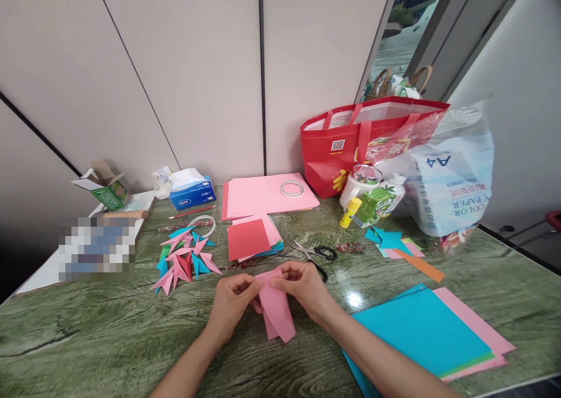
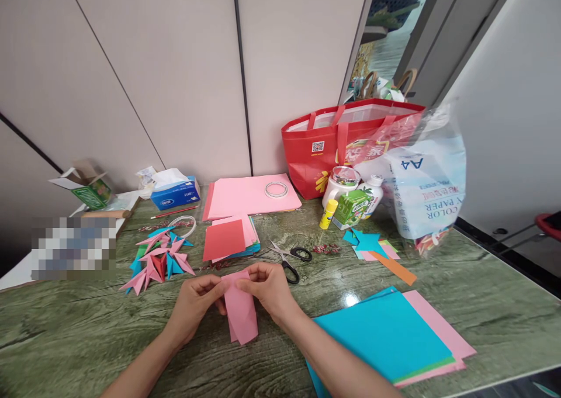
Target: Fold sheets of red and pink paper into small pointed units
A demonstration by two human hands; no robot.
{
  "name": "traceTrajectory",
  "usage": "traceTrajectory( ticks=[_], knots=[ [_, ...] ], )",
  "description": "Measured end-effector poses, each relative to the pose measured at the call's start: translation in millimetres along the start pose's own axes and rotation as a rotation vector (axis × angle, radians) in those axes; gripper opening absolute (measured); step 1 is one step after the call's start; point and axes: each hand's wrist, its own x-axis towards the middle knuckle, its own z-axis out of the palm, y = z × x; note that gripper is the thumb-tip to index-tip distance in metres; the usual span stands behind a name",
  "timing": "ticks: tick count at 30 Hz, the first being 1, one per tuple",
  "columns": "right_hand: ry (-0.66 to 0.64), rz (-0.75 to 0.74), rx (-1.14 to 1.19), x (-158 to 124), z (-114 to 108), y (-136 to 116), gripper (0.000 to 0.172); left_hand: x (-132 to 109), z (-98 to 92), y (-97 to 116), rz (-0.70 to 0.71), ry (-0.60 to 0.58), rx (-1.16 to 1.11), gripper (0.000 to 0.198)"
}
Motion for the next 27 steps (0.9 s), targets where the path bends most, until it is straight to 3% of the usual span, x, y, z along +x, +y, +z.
traceTrajectory(
  ticks=[9,19,27],
  knots=[
    [-0.006,0.006,0.011,0.3,-0.7,0.3,0.027,-0.1,0.0,-0.9,0.002,0.005,-0.012,0.018],
    [-0.079,0.047,0.1,0.0,-1.9,-2.6,0.027,0.6,-5.0,-1.3,0.109,0.043,0.056,0.016],
    [0.025,-0.142,-0.066,0.3,1.1,0.6,0.029,-1.6,-1.8,-4.4,0.055,0.05,-0.014,0.024]
  ],
)
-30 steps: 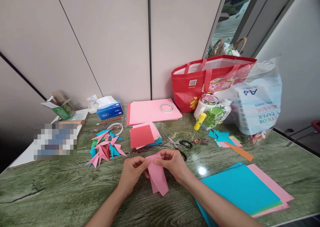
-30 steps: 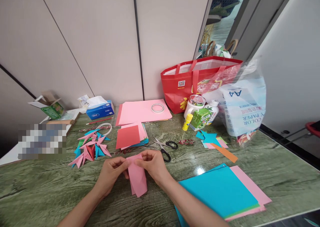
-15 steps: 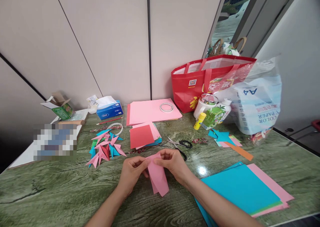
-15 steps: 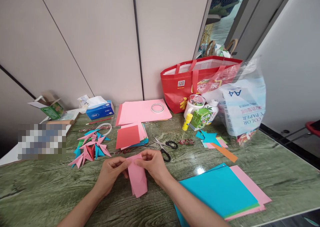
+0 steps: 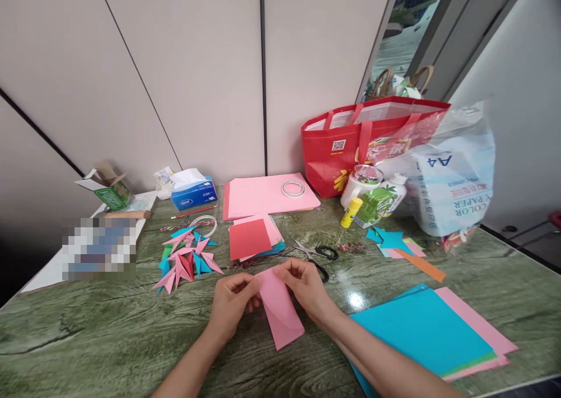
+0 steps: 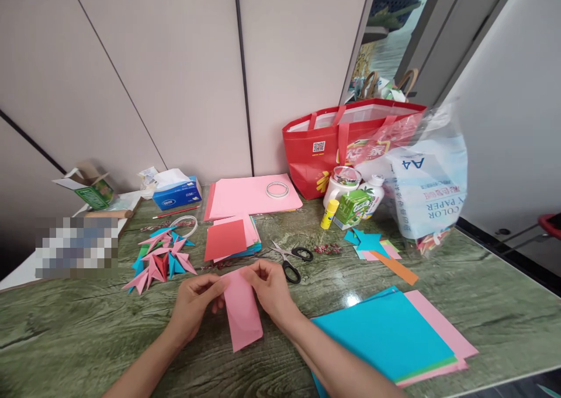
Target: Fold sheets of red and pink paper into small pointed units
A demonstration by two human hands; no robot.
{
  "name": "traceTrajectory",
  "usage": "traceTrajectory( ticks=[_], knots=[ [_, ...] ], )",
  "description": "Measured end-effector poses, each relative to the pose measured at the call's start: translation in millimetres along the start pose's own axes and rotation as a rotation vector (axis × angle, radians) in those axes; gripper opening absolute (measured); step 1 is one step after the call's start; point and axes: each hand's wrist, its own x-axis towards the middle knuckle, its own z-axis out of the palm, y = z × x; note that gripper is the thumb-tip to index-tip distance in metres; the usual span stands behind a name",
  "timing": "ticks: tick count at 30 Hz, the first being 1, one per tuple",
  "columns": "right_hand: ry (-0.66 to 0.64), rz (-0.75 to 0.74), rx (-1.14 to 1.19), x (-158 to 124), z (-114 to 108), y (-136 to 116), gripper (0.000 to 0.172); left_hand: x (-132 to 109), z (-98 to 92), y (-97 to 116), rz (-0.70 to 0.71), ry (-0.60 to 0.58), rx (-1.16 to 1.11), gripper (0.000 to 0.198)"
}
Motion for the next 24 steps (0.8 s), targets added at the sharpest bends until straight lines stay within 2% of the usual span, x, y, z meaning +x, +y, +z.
traceTrajectory(
  ticks=[4,8,12,18,21,24],
  knots=[
    [-0.018,-0.003,-0.042,0,0,-1,0.028,-1,0.8,0,0.026,0.015,-0.025,0.023],
    [-0.08,0.08,-0.052,1,0,0,0.032,0,-1.1,-2,0.07,0.083,-0.048,0.018],
    [-0.071,0.11,-0.066,1,0,1,0.036,1,-1.2,-3,0.071,0.106,-0.061,0.017],
    [-0.067,0.045,-0.178,3,-4,-1,0.034,3,-0.1,6,-0.026,-0.009,-0.046,0.019],
    [-0.189,0.001,-0.26,2,-7,-1,0.029,4,-1.7,12,-0.068,-0.098,-0.037,0.017],
    [-0.299,0.002,-0.354,0,-9,1,0.023,4,-2.8,15,-0.029,-0.145,0.057,0.016]
  ],
)
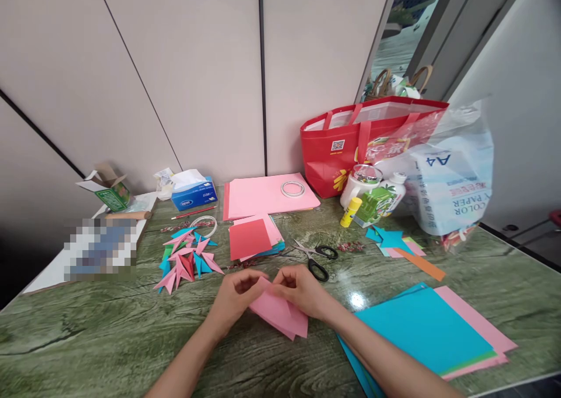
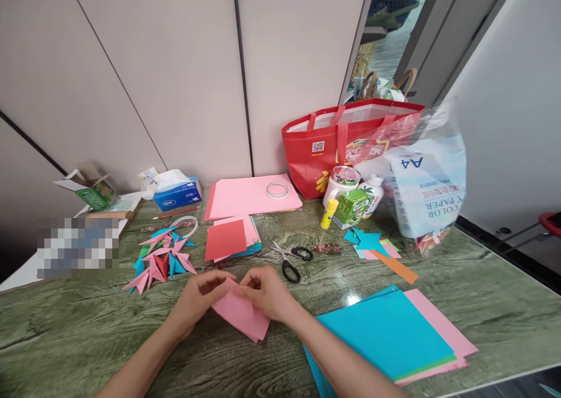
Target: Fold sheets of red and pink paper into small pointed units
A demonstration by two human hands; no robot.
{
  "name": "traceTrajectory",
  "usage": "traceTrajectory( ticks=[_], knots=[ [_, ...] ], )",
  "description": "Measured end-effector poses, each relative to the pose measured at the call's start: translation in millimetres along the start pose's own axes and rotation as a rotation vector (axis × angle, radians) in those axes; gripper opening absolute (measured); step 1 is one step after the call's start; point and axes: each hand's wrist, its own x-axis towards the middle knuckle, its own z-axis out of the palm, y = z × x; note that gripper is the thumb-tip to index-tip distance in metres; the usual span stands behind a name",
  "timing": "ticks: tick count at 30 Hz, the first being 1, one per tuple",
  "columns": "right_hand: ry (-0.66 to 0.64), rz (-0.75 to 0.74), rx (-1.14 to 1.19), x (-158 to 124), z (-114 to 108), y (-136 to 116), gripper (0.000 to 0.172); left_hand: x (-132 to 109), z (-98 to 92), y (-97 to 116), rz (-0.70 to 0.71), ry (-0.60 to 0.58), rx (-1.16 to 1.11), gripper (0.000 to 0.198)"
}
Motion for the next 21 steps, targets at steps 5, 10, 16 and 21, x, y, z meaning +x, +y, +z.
traceTrajectory(
  ticks=[5,10,16,21],
  knots=[
    [-0.013,-0.013,0.012,1,0,-3,0.016,0,-1.0,-8,0.051,0.092,0.035,0.021],
    [0.243,-0.152,0.163,2,-9,-15,0.023,4,-6.4,-12,0.056,0.295,-0.231,0.02],
    [0.15,-0.326,-0.067,-8,-12,-23,0.042,6,-10.0,-7,-0.043,0.374,-0.419,0.024],
    [0.1,-0.342,-0.116,-10,-10,-26,0.048,7,-11.9,-8,-0.058,0.377,-0.437,0.023]
  ],
)
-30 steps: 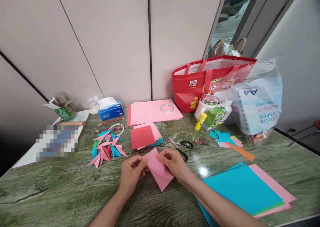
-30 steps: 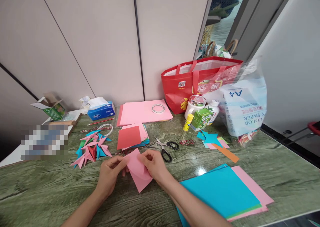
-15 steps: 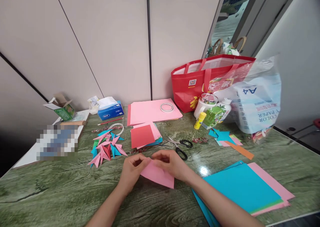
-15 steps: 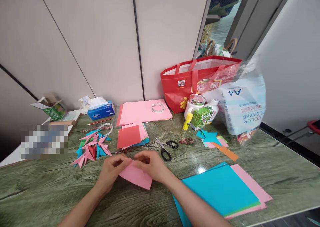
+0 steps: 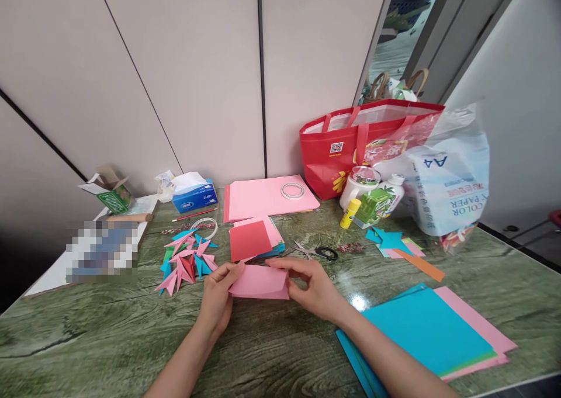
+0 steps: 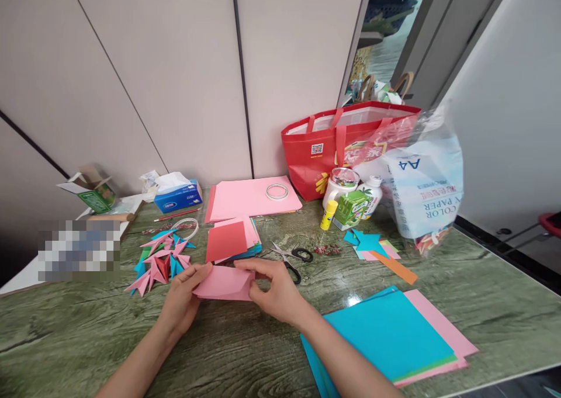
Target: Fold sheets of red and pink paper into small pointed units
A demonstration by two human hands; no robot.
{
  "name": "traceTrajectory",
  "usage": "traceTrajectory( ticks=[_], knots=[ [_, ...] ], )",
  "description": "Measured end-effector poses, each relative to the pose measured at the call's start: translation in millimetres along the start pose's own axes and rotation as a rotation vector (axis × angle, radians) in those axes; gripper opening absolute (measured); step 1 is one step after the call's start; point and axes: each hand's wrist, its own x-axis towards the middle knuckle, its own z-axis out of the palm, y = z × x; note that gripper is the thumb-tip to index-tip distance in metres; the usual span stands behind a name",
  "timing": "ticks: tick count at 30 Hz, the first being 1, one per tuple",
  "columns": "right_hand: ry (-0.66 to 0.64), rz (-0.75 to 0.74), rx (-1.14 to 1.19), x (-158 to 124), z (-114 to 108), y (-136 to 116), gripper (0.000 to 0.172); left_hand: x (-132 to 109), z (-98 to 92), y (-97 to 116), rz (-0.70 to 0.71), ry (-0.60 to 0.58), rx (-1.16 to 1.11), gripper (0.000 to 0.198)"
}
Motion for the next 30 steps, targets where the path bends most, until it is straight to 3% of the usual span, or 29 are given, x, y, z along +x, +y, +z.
traceTrajectory(
  ticks=[4,7,12,19,24,26,30],
  knots=[
    [0.035,0.028,-0.031,-1,6,9,0.04,-1,1.1,-2,-0.023,-0.038,0.013,0.022],
    [0.16,0.039,-0.049,-3,12,18,0.03,-3,4.1,-3,-0.046,-0.063,0.007,0.023],
    [0.283,0.02,0.042,-6,18,21,0.03,-5,6.3,-3,-0.05,-0.058,0.012,0.023],
    [0.161,0.278,0.378,2,14,22,0.016,-2,3.6,-4,0.003,-0.059,0.027,0.022],
    [0.155,0.448,0.7,7,9,18,0.029,-2,0.8,-8,0.152,0.019,0.112,0.02],
    [0.175,0.463,0.689,7,10,16,0.034,-2,-0.6,-10,0.216,0.032,0.152,0.019],
    [0.177,0.407,0.455,4,14,19,0.041,-2,-2.8,-12,0.279,0.013,0.218,0.014]
  ],
)
